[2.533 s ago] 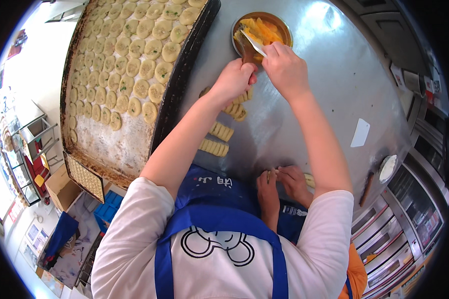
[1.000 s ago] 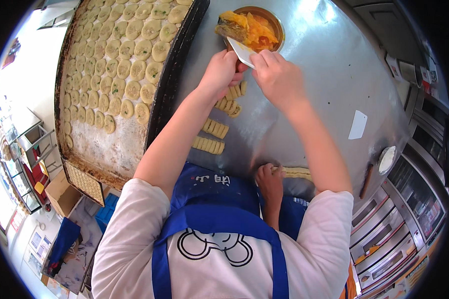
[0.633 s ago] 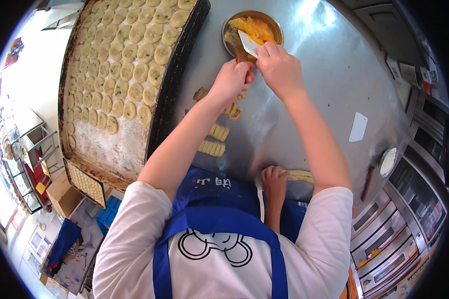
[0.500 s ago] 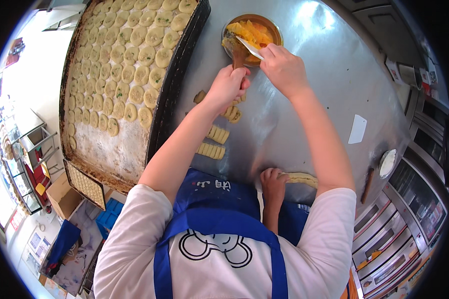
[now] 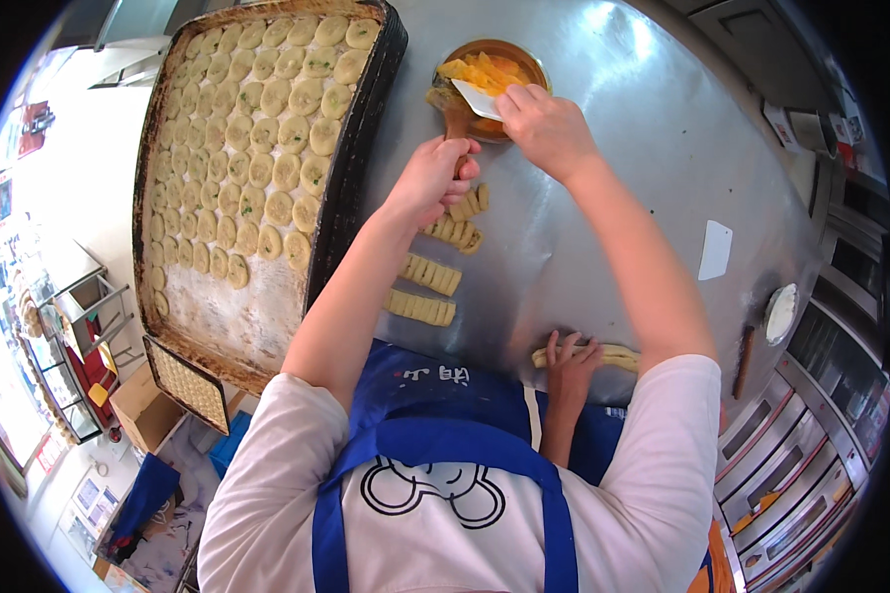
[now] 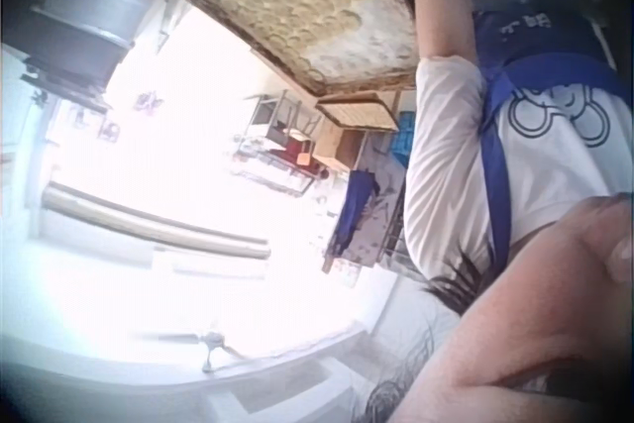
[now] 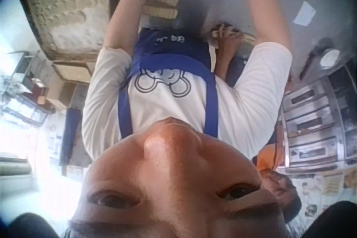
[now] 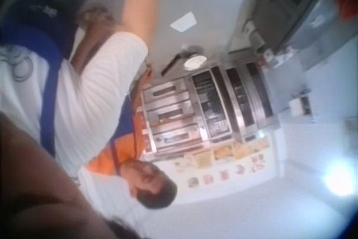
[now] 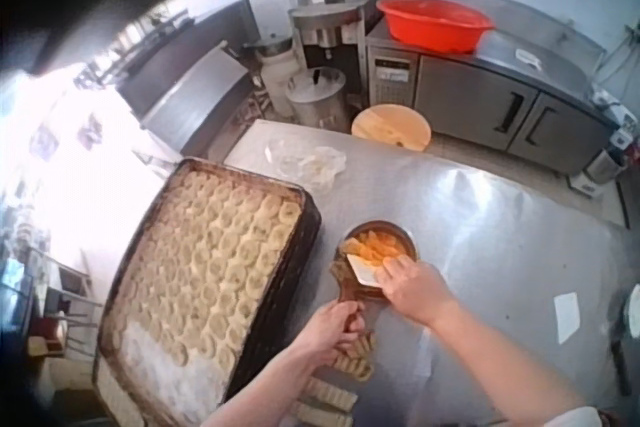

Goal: The person places small pieces of dough onto a large metal tray and later uses a scraper to scoop filling from a bowl.

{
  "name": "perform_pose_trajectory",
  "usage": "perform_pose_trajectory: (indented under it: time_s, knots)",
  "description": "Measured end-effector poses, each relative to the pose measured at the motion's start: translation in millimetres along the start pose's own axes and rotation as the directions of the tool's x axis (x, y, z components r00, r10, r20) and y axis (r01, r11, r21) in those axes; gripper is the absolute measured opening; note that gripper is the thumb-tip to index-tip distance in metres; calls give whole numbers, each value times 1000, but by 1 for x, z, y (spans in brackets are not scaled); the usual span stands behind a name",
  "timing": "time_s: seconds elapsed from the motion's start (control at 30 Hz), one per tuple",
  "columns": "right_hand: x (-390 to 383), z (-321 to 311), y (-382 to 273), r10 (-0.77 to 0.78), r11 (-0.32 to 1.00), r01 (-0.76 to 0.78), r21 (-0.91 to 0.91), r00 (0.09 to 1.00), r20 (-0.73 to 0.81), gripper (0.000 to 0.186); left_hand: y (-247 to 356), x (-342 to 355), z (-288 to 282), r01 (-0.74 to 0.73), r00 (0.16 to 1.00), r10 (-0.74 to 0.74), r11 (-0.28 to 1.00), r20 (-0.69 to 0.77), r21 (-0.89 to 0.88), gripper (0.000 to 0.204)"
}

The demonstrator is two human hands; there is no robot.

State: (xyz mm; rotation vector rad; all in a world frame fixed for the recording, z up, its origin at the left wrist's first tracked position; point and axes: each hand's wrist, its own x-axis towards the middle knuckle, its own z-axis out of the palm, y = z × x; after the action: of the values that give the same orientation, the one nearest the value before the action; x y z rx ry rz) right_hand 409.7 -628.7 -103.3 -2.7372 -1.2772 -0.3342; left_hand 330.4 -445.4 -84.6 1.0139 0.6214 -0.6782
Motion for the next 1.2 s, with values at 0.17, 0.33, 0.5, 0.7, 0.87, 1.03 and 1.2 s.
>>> perform_pose_trajectory:
  time_s: [0.17, 0.33, 0.5, 0.7, 0.87, 1.03, 1.2]
  knots:
    - [-1, -1, 9, -4, 1000, 4, 9, 1000, 5, 3, 1, -1, -1, 31, 999, -29, 998, 28, -47, 13]
    - [-6, 3, 29, 85, 996, -85, 19, 996, -5, 5, -9, -5, 7, 57, 996, -46, 985, 70, -164, 15]
    - [-22, -32, -7, 162, 980, -153, 126, 985, -61, 28, -15, 6, 7, -56, 998, 64, 938, 11, -342, 15]
    - [-34, -23, -31, 262, 962, -253, 101, 962, -83, 32, -13, 5, 21, 24, 997, 21, 838, 75, -545, 13]
    - [-28, -12, -32, 267, 964, -266, 31, 959, -94, 29, -10, 3, 24, 3, 999, 23, 861, 45, -508, 11]
    - [-25, 2, -24, 279, 959, -280, -46, 960, -32, 24, -5, -1, 35, -61, 997, 40, 941, -72, -333, 11]
    - [-25, 4, 1, 340, 939, -330, 95, 931, -132, 8, -13, -15, 48, -28, 999, 20, 981, -44, -194, 13]
